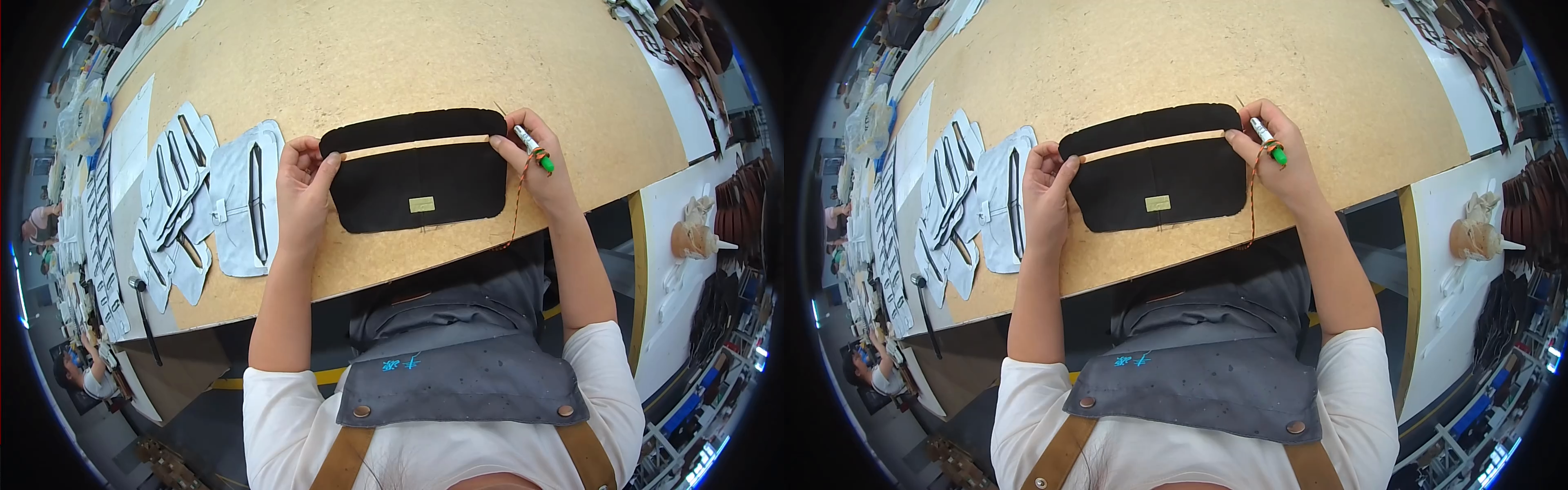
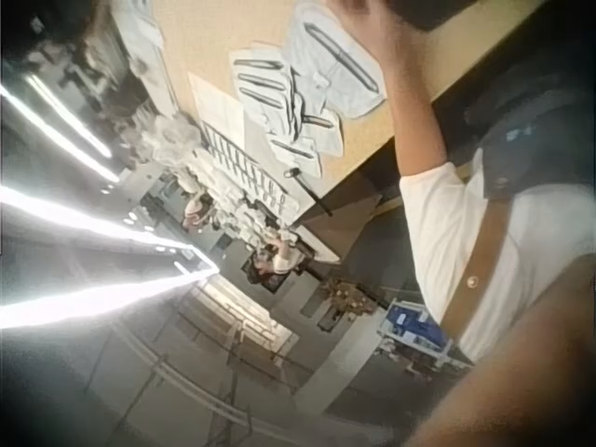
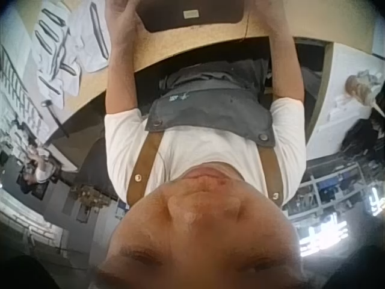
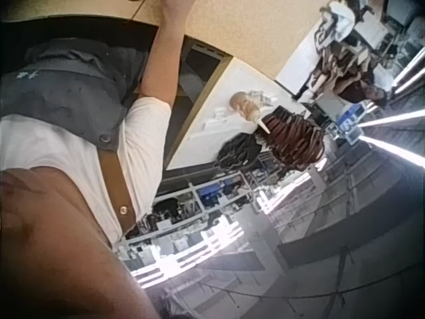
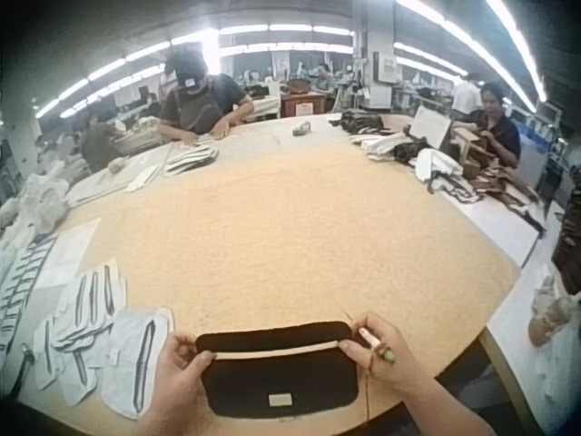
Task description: Manually applying glue or sealant and inspecting leather components for bags or wallets.
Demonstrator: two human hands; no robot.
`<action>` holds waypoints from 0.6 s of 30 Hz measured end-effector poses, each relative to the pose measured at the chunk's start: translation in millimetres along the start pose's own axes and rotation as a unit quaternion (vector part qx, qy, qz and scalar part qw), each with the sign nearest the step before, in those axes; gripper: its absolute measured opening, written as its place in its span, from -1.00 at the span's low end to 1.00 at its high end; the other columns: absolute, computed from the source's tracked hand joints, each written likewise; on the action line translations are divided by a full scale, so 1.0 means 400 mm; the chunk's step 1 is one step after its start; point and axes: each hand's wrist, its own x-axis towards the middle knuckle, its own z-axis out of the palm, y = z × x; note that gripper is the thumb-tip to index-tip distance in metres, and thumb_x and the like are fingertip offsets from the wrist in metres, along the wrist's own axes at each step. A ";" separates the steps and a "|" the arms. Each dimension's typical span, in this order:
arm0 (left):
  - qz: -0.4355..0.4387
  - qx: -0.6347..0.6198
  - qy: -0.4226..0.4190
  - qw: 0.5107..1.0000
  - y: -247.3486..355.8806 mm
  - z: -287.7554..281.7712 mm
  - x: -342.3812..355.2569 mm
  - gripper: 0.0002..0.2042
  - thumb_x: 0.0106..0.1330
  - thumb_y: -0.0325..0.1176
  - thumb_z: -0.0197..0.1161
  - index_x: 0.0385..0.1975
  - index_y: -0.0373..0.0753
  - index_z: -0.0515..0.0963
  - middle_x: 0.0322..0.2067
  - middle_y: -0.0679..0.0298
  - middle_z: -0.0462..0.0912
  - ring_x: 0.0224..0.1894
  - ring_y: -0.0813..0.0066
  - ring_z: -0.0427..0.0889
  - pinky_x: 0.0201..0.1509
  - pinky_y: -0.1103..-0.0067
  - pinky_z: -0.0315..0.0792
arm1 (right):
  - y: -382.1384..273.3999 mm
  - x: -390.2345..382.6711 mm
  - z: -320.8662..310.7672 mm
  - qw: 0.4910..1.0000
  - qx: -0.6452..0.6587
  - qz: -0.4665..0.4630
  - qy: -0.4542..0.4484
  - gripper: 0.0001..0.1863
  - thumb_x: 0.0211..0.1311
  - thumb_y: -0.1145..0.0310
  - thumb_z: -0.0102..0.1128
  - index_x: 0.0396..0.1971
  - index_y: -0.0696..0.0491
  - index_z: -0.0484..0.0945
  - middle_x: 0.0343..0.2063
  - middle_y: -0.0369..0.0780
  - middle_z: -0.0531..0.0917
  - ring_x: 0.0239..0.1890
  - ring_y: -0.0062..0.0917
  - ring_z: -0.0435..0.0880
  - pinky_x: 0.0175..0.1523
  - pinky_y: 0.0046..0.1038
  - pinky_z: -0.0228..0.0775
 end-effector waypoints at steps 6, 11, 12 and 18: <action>-0.013 -0.025 0.005 1.000 0.004 -0.002 0.000 -0.78 0.23 -0.52 0.14 -0.14 -0.31 0.34 -0.32 0.28 0.51 -0.23 0.61 0.50 -0.07 0.70 0.38 | 0.001 0.002 0.006 0.999 0.034 -0.003 -0.001 -0.87 0.13 0.44 0.20 -0.41 0.07 0.41 -0.53 -0.43 0.40 -0.50 -0.81 0.33 -0.44 -0.71 0.16; -0.004 -0.012 0.007 1.000 0.000 0.005 0.000 -0.77 0.23 -0.51 0.15 -0.13 -0.29 0.36 -0.35 0.29 0.51 -0.24 0.61 0.50 -0.10 0.71 0.37 | -0.015 -0.007 0.013 1.000 0.017 0.000 -0.012 -0.86 0.14 0.43 0.21 -0.39 0.07 0.40 -0.53 -0.44 0.40 -0.50 -0.82 0.32 -0.43 -0.71 0.16; -0.001 -0.010 0.005 1.000 -0.001 0.009 0.001 -0.77 0.23 -0.52 0.15 -0.14 -0.29 0.36 -0.35 0.29 0.51 -0.26 0.62 0.50 -0.12 0.71 0.37 | -0.019 -0.010 0.008 1.000 0.005 -0.009 -0.008 -0.85 0.13 0.44 0.21 -0.39 0.07 0.40 -0.54 -0.44 0.39 -0.51 -0.82 0.30 -0.44 -0.72 0.15; 0.026 0.010 0.017 0.999 -0.004 0.000 -0.004 -0.76 0.20 -0.57 0.17 -0.15 -0.28 0.36 -0.32 0.30 0.50 -0.23 0.64 0.48 -0.06 0.69 0.39 | -0.001 -0.008 0.016 1.000 -0.004 0.002 -0.011 -0.87 0.14 0.46 0.19 -0.42 0.07 0.39 -0.63 -0.46 0.35 -0.58 -0.84 0.25 -0.50 -0.72 0.08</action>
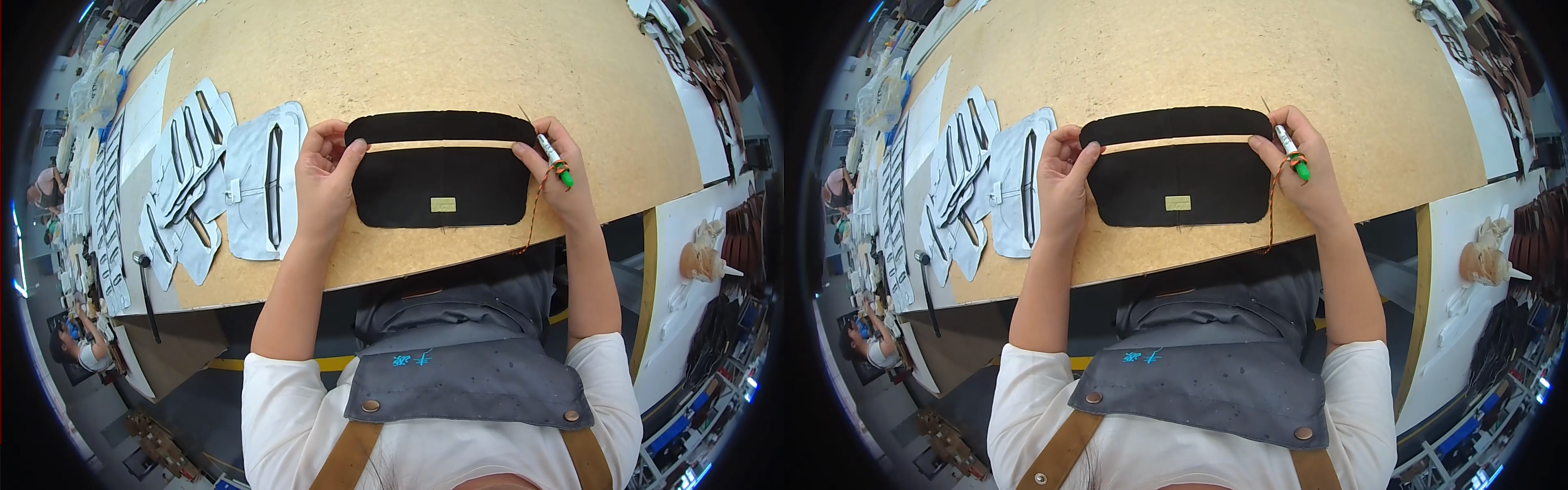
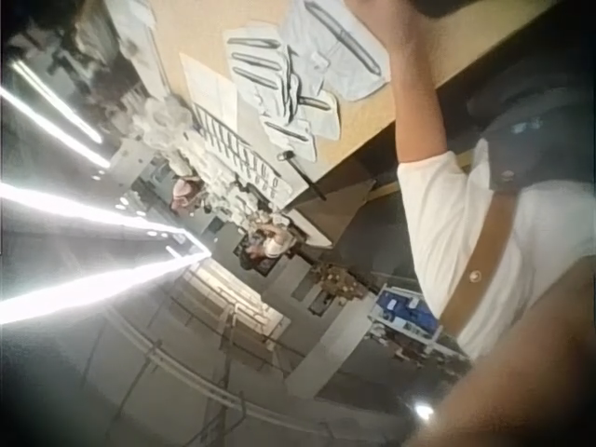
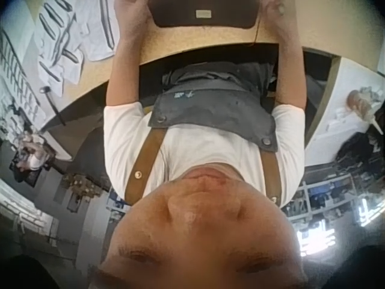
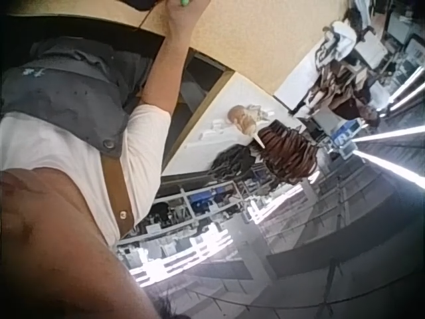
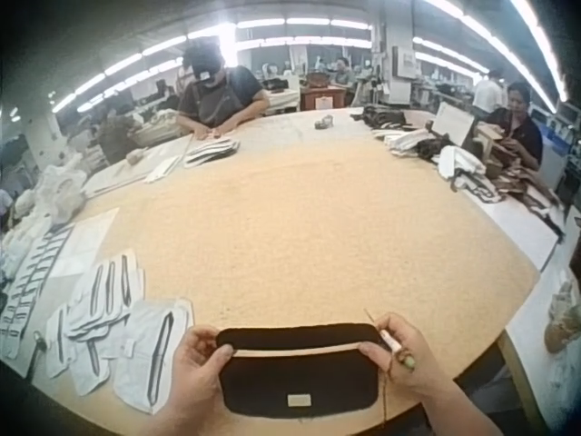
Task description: Manually applying glue or sealant and inspecting leather components for bags or wallets.
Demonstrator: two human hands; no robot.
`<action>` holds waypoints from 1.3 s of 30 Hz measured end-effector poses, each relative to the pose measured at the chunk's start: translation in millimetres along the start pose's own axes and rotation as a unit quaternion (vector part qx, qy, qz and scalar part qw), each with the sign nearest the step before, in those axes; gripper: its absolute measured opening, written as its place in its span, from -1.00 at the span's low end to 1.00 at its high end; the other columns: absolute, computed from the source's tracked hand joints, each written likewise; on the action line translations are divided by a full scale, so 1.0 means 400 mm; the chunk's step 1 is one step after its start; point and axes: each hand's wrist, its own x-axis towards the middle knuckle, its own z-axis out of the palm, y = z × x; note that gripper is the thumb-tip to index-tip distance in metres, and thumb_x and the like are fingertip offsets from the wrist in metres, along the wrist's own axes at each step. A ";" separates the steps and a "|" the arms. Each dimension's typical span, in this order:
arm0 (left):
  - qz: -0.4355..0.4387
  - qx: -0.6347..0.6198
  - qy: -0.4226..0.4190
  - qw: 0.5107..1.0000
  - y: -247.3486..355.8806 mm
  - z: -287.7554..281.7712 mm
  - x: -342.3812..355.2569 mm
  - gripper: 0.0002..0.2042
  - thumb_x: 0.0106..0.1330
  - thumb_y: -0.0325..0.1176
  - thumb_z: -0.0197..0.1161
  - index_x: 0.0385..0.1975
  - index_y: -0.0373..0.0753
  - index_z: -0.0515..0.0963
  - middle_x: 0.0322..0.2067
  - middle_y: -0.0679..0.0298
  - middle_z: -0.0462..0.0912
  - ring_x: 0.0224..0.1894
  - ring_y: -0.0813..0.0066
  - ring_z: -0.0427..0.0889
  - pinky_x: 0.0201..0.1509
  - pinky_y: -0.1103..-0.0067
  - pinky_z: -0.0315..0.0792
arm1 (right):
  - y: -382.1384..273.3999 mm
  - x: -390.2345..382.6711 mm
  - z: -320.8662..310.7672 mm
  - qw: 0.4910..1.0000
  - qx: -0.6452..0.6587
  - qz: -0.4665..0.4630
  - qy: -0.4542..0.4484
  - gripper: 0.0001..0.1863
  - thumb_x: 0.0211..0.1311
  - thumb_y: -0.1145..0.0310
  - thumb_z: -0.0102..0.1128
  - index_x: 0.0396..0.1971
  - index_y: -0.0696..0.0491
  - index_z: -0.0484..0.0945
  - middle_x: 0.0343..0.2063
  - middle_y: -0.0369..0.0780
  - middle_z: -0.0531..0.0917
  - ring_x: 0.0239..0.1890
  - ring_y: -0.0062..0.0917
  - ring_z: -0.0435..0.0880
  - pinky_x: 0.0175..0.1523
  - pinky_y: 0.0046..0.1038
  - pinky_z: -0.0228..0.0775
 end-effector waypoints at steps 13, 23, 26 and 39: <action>0.021 -0.002 0.019 1.000 0.004 0.006 -0.003 -0.78 0.19 -0.56 0.17 -0.18 -0.30 0.38 -0.38 0.33 0.48 -0.33 0.68 0.44 -0.20 0.76 0.35 | 0.005 -0.003 0.004 0.999 -0.049 -0.019 0.003 -0.87 0.14 0.46 0.19 -0.41 0.07 0.39 -0.64 -0.45 0.33 -0.59 -0.81 0.24 -0.50 -0.69 0.09; 0.006 0.031 0.014 0.999 0.000 -0.003 0.001 -0.79 0.20 -0.55 0.16 -0.17 -0.31 0.40 -0.39 0.35 0.49 -0.35 0.70 0.45 -0.23 0.77 0.34 | -0.006 -0.007 0.004 0.997 -0.081 -0.015 0.012 -0.86 0.15 0.40 0.20 -0.42 0.09 0.42 -0.66 -0.43 0.35 -0.60 -0.80 0.26 -0.51 -0.68 0.10; 0.011 0.051 0.011 0.999 -0.003 0.010 0.001 -0.80 0.23 -0.52 0.15 -0.15 -0.34 0.40 -0.41 0.37 0.48 -0.36 0.71 0.45 -0.25 0.77 0.34 | -0.019 -0.004 0.005 0.995 -0.089 0.001 0.034 -0.83 0.18 0.34 0.19 -0.45 0.11 0.45 -0.68 -0.41 0.36 -0.60 -0.79 0.28 -0.52 -0.66 0.10; 0.044 0.172 0.005 0.984 -0.018 -0.001 0.012 -0.80 0.25 -0.50 0.13 -0.14 -0.34 0.44 -0.47 0.39 0.46 -0.40 0.72 0.43 -0.31 0.76 0.33 | -0.003 0.023 0.005 0.989 -0.115 -0.041 0.083 -0.80 0.21 0.32 0.15 -0.48 0.15 0.48 -0.73 -0.34 0.38 -0.63 -0.75 0.30 -0.54 -0.63 0.13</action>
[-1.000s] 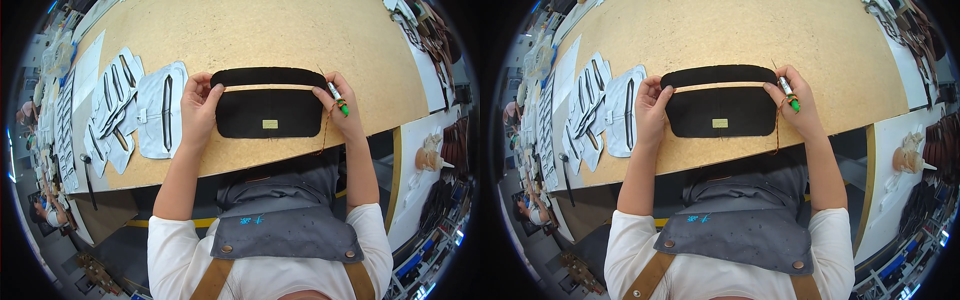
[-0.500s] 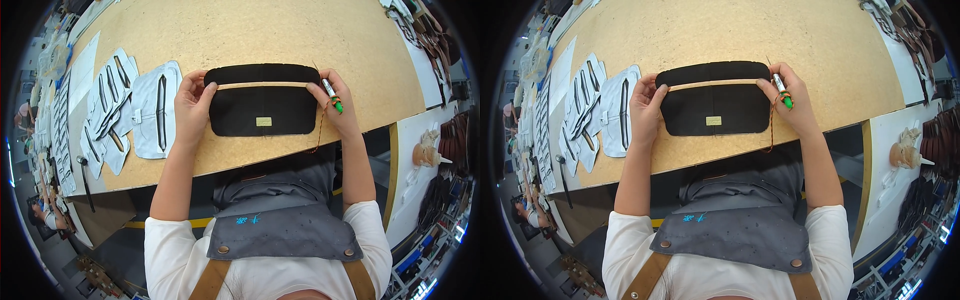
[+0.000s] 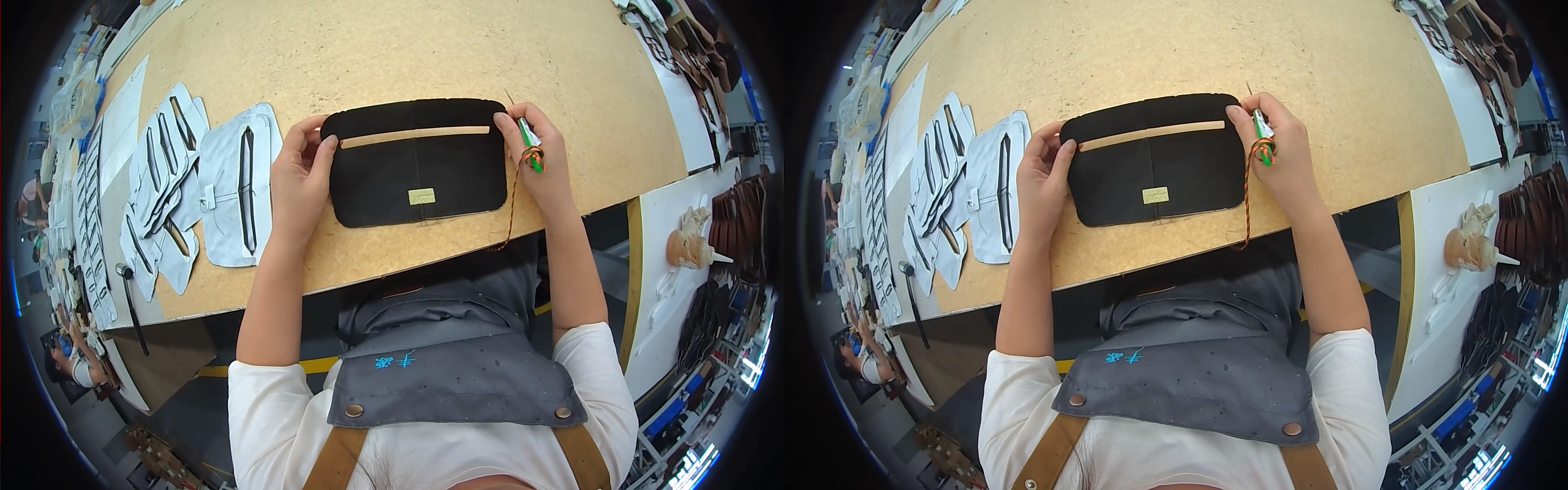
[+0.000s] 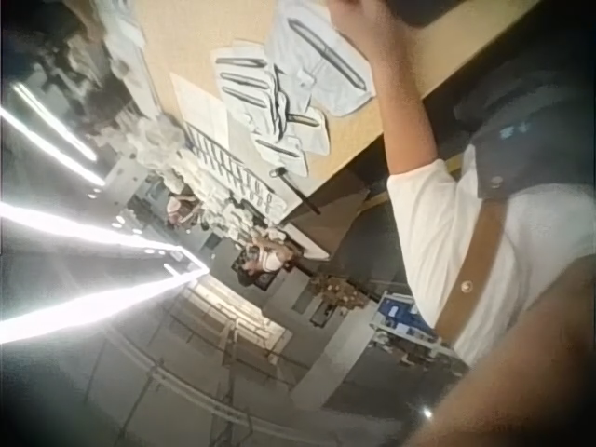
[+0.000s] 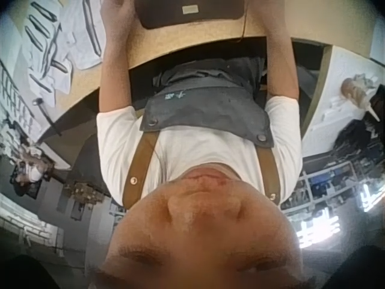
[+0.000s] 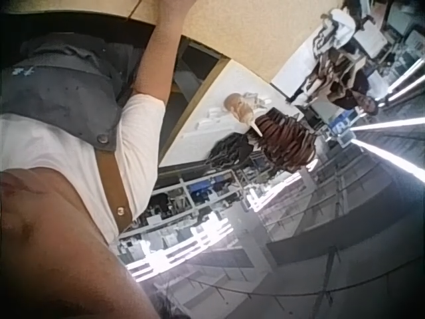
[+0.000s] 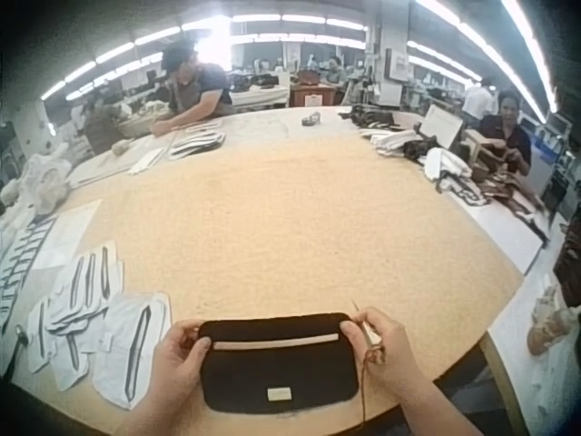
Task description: Manually applying glue or sealant and inspecting leather components for bags or wallets.
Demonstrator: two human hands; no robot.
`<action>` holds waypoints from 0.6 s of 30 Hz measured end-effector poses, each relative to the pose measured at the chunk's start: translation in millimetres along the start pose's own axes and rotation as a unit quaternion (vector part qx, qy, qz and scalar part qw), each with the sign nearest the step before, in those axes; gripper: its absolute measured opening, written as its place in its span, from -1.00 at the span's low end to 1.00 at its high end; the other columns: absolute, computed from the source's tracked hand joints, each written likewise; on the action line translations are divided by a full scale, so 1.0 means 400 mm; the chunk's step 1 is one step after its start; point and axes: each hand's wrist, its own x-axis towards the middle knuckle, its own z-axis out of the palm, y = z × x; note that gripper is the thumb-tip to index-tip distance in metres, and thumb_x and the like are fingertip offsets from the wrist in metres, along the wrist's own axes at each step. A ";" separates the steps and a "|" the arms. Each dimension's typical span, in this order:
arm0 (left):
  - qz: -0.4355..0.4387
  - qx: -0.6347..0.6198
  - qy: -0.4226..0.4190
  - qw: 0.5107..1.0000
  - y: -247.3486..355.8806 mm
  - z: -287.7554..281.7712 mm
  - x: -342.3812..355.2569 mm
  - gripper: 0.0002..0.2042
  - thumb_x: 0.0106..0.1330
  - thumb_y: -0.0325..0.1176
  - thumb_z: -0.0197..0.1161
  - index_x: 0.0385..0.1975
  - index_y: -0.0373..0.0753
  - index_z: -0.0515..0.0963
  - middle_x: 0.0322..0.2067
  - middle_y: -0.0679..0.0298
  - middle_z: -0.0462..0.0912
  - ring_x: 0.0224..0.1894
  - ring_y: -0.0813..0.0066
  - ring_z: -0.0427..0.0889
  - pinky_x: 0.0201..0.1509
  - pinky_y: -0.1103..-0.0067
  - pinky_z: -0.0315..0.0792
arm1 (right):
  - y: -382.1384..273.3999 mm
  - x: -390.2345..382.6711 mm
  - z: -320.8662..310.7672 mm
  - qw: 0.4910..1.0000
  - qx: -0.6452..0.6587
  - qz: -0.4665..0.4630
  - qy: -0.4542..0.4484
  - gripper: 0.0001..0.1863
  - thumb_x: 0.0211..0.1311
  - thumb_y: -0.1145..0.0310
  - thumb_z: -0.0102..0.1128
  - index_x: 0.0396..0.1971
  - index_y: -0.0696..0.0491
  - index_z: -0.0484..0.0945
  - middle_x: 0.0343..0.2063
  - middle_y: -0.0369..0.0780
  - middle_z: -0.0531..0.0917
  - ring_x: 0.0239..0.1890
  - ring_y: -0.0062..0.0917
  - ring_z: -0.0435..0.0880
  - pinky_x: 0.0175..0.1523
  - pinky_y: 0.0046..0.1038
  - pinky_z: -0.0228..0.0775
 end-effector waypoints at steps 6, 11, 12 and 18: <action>0.004 0.055 0.023 0.998 0.005 0.001 -0.002 -0.85 0.25 -0.50 0.14 -0.21 -0.35 0.49 -0.50 0.37 0.49 -0.43 0.72 0.43 -0.34 0.75 0.33 | -0.008 0.025 0.004 0.997 -0.054 -0.055 -0.020 -0.79 0.21 0.34 0.14 -0.52 0.16 0.48 -0.76 -0.27 0.41 -0.68 -0.66 0.35 -0.55 -0.57 0.18; 0.009 0.095 0.019 0.995 -0.002 -0.005 0.005 -0.90 0.26 -0.49 0.13 -0.28 -0.32 0.48 -0.48 0.40 0.46 -0.44 0.73 0.36 -0.33 0.77 0.28 | 0.002 0.024 0.009 0.995 -0.075 -0.059 0.009 -0.79 0.19 0.36 0.15 -0.55 0.16 0.47 -0.77 -0.25 0.43 -0.69 -0.63 0.37 -0.56 -0.56 0.20; 0.027 0.098 0.015 0.995 -0.002 -0.007 0.008 -0.89 0.27 -0.48 0.13 -0.25 -0.31 0.47 -0.44 0.42 0.45 -0.40 0.75 0.36 -0.29 0.80 0.25 | 0.002 0.025 0.010 0.995 -0.076 -0.058 0.008 -0.79 0.19 0.36 0.15 -0.55 0.16 0.47 -0.77 -0.25 0.43 -0.69 -0.63 0.37 -0.56 -0.56 0.20; -0.002 0.137 0.022 0.990 0.018 -0.014 0.010 -0.85 0.25 -0.50 0.11 -0.19 -0.28 0.42 -0.55 0.42 0.40 -0.52 0.72 0.29 -0.46 0.73 0.21 | -0.004 0.027 0.014 0.998 -0.058 -0.025 -0.009 -0.81 0.18 0.38 0.16 -0.56 0.16 0.47 -0.76 -0.29 0.43 -0.68 -0.68 0.38 -0.56 -0.58 0.19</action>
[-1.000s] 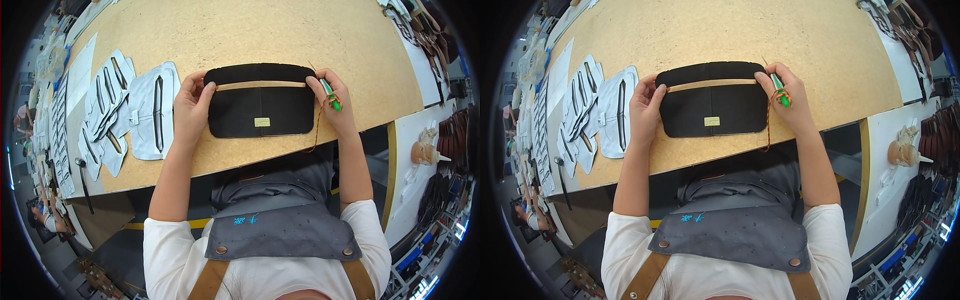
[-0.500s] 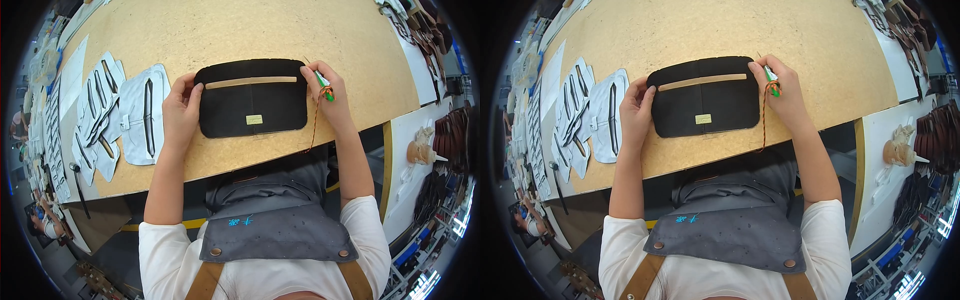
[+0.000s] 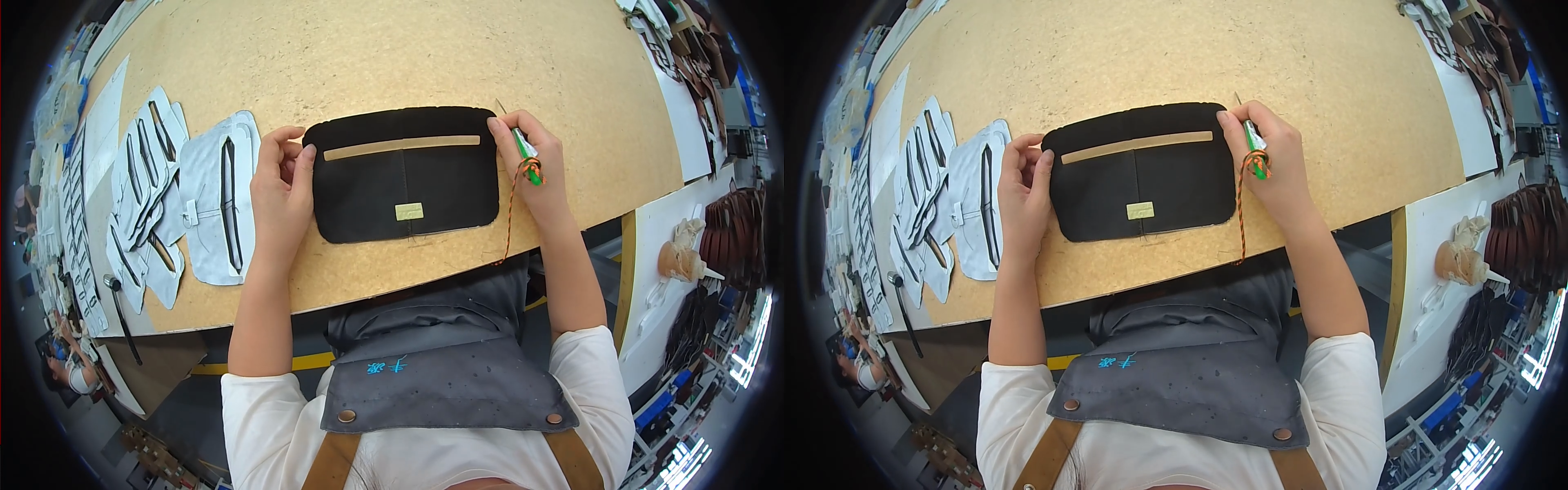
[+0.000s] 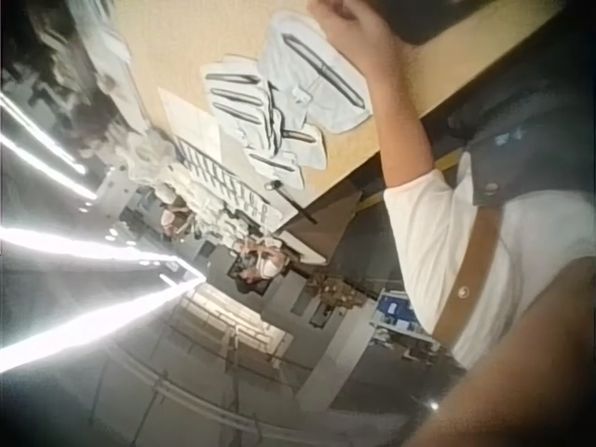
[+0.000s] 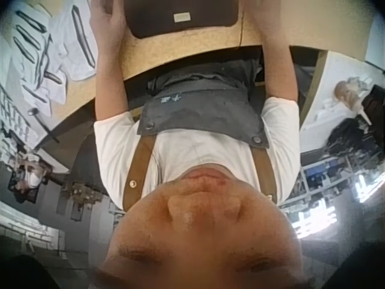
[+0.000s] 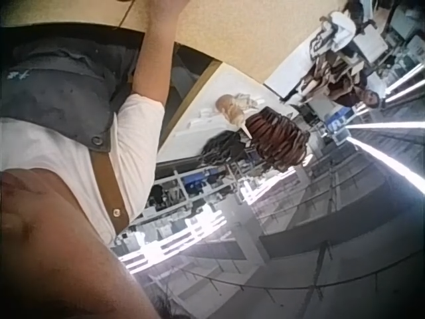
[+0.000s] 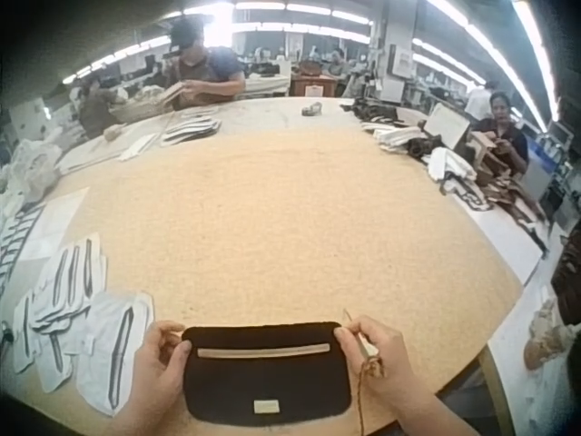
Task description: Manually applying glue or sealant and inspecting leather components for bags or wallets.
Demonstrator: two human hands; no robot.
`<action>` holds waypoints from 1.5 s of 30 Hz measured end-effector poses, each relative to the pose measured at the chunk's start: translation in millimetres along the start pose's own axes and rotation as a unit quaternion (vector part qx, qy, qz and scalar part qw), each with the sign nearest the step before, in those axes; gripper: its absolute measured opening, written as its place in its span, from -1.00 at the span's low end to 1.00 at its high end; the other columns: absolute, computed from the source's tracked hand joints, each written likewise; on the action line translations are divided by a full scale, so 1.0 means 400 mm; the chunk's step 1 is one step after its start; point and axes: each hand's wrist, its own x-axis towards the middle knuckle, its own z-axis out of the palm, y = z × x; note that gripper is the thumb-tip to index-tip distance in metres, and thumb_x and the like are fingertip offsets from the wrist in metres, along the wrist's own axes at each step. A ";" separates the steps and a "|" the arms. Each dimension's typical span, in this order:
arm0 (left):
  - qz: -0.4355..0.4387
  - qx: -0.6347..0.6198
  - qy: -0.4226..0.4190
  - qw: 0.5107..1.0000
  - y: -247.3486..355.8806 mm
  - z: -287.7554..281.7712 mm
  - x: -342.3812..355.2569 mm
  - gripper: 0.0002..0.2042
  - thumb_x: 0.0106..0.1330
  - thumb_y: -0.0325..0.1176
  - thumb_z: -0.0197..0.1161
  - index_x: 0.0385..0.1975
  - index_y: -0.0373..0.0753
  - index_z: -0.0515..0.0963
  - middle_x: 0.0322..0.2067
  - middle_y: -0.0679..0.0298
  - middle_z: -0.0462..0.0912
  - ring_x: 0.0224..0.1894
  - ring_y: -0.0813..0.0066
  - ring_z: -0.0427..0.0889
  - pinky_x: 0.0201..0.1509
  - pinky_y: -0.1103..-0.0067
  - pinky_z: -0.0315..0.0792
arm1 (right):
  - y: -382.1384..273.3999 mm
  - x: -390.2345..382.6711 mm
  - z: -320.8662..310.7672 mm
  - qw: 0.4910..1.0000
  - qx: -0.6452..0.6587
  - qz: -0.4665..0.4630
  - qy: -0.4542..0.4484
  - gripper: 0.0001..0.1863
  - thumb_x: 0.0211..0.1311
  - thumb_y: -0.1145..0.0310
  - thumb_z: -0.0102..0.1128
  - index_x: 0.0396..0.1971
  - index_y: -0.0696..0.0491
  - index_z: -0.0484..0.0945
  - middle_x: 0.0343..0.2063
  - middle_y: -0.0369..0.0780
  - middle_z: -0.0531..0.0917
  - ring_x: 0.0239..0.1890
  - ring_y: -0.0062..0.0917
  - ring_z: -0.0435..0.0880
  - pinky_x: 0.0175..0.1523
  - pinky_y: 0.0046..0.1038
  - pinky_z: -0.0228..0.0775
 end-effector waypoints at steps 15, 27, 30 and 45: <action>0.046 0.058 -0.014 0.997 0.012 0.007 -0.019 -0.83 0.25 -0.52 0.09 -0.17 -0.27 0.42 -0.50 0.33 0.41 -0.46 0.61 0.36 -0.39 0.69 0.29 | 0.002 -0.016 0.001 0.993 -0.097 -0.063 0.029 -0.81 0.16 0.39 0.18 -0.59 0.12 0.45 -0.74 -0.24 0.45 -0.71 -0.55 0.42 -0.60 -0.52 0.22; 0.062 0.185 -0.036 0.980 0.003 0.007 -0.015 -0.81 0.19 -0.58 0.11 -0.19 -0.30 0.43 -0.50 0.31 0.38 -0.44 0.56 0.36 -0.30 0.66 0.32 | 0.003 -0.023 0.013 0.972 -0.208 -0.110 0.018 -0.83 0.07 0.42 0.24 -0.55 0.07 0.40 -0.68 -0.23 0.46 -0.66 -0.43 0.48 -0.58 -0.43 0.25; 0.039 0.150 -0.024 0.988 0.001 0.006 -0.017 -0.77 0.11 -0.60 0.12 -0.22 -0.27 0.44 -0.53 0.24 0.36 -0.46 0.39 0.37 -0.31 0.51 0.24 | -0.004 -0.022 0.014 0.974 -0.203 -0.104 0.009 -0.83 0.06 0.44 0.25 -0.55 0.07 0.40 -0.68 -0.23 0.46 -0.66 -0.43 0.48 -0.58 -0.42 0.25; 0.042 0.115 -0.052 0.991 0.019 -0.010 -0.004 -0.82 0.18 -0.62 0.05 -0.21 -0.35 0.43 -0.37 0.16 0.39 -0.41 0.40 0.46 -0.34 0.58 0.39 | -0.013 -0.016 0.002 0.978 -0.202 -0.051 0.012 -0.88 0.10 0.50 0.20 -0.53 0.09 0.43 -0.69 -0.24 0.43 -0.68 -0.48 0.42 -0.54 -0.47 0.23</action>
